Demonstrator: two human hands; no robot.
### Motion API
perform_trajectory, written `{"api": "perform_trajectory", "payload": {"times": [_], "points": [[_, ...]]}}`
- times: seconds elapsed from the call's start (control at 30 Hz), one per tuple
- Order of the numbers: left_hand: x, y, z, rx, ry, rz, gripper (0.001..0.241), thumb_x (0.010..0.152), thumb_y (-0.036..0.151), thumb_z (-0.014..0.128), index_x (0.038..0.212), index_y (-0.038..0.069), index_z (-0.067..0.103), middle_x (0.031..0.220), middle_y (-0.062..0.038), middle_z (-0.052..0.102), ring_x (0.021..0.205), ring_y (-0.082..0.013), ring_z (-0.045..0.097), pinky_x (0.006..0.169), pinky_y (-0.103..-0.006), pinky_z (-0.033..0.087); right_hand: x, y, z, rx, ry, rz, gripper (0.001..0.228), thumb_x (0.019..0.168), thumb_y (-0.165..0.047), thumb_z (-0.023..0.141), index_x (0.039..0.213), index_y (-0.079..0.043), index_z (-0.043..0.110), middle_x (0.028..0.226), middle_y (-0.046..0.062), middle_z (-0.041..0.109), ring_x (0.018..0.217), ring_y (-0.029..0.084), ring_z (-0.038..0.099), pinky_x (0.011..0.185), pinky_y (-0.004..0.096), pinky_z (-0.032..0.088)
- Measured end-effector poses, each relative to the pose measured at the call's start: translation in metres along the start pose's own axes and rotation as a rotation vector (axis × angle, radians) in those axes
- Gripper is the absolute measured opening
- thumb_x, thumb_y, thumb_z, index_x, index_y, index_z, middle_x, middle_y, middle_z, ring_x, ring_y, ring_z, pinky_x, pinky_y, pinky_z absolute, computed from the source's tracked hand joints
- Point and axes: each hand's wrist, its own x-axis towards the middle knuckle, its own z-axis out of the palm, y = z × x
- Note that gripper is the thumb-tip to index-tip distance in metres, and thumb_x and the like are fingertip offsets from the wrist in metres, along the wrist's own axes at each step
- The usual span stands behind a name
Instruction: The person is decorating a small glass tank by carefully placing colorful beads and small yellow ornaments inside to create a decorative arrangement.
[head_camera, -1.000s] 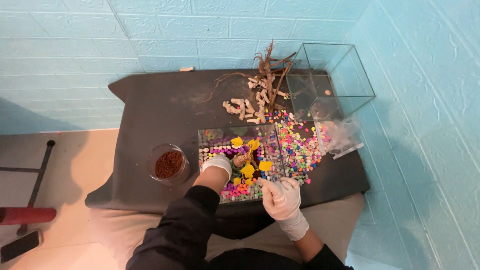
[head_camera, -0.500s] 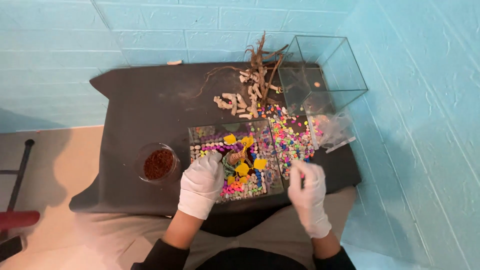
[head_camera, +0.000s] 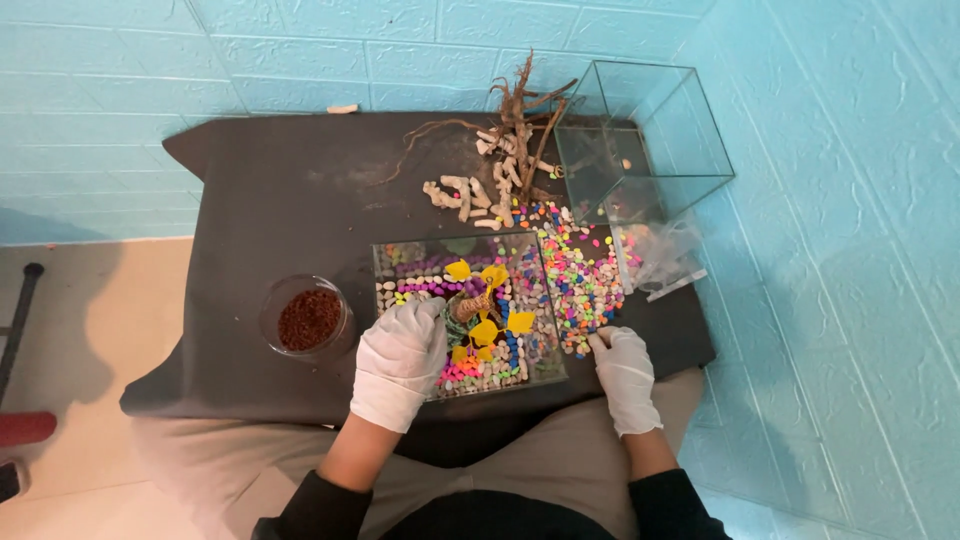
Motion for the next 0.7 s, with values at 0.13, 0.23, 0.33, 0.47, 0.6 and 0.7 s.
{"api": "perform_trajectory", "payload": {"times": [0.13,0.23,0.33,0.47,0.6,0.7], "points": [[0.0,0.0,0.001,-0.041,0.003,0.004,0.023,0.089,0.028,0.064,0.111,0.026,0.068,0.083,0.002,0.066,0.079,-0.0249,0.071,0.069,-0.038,0.06,-0.002,0.0,-0.002,-0.002,0.049,-0.048,0.024,0.095,-0.034,0.072,0.102,-0.012,0.078,0.094,0.011,0.076,0.098,0.033,0.074,0.083,0.043,0.061],[0.002,0.003,-0.006,-0.049,0.013,0.012,0.022,0.089,0.027,0.063,0.11,0.026,0.067,0.083,0.001,0.066,0.078,-0.0263,0.071,0.068,-0.0394,0.059,0.011,0.017,0.021,-0.057,0.06,-0.093,0.026,0.097,-0.037,0.067,0.099,-0.013,0.074,0.091,0.012,0.072,0.096,0.036,0.073,0.081,0.045,0.062],[0.003,0.004,-0.007,-0.055,0.04,0.021,0.02,0.088,0.026,0.062,0.108,0.024,0.067,0.082,0.0,0.065,0.077,-0.0266,0.07,0.067,-0.0394,0.059,0.023,0.038,0.047,-0.168,0.12,-0.165,0.028,0.1,-0.041,0.061,0.099,-0.015,0.07,0.089,0.011,0.066,0.093,0.035,0.072,0.078,0.044,0.063],[0.002,0.004,-0.006,-0.072,0.042,0.015,0.019,0.088,0.027,0.063,0.106,0.024,0.067,0.082,0.0,0.065,0.076,-0.0275,0.07,0.065,-0.0408,0.059,0.028,0.049,0.052,-0.216,0.15,-0.216,0.031,0.099,-0.045,0.056,0.101,-0.015,0.064,0.089,0.009,0.062,0.09,0.036,0.071,0.074,0.045,0.063],[0.008,0.009,-0.011,-0.097,0.098,-0.026,0.016,0.087,0.023,0.065,0.103,0.022,0.065,0.083,-0.001,0.065,0.077,-0.0273,0.07,0.067,-0.0388,0.058,-0.005,0.009,0.012,-0.358,0.236,-0.275,0.028,0.102,-0.043,0.052,0.105,-0.017,0.06,0.091,0.005,0.058,0.092,0.031,0.07,0.076,0.041,0.063],[0.011,0.013,-0.03,-0.353,0.279,-0.068,0.029,0.086,0.002,0.061,0.111,0.014,0.072,0.094,-0.002,0.07,0.087,-0.0276,0.072,0.075,-0.036,0.061,-0.038,-0.032,-0.033,-0.151,0.272,-0.38,0.021,0.102,-0.032,0.052,0.104,-0.013,0.06,0.089,0.006,0.058,0.087,0.028,0.066,0.075,0.039,0.059]]}}
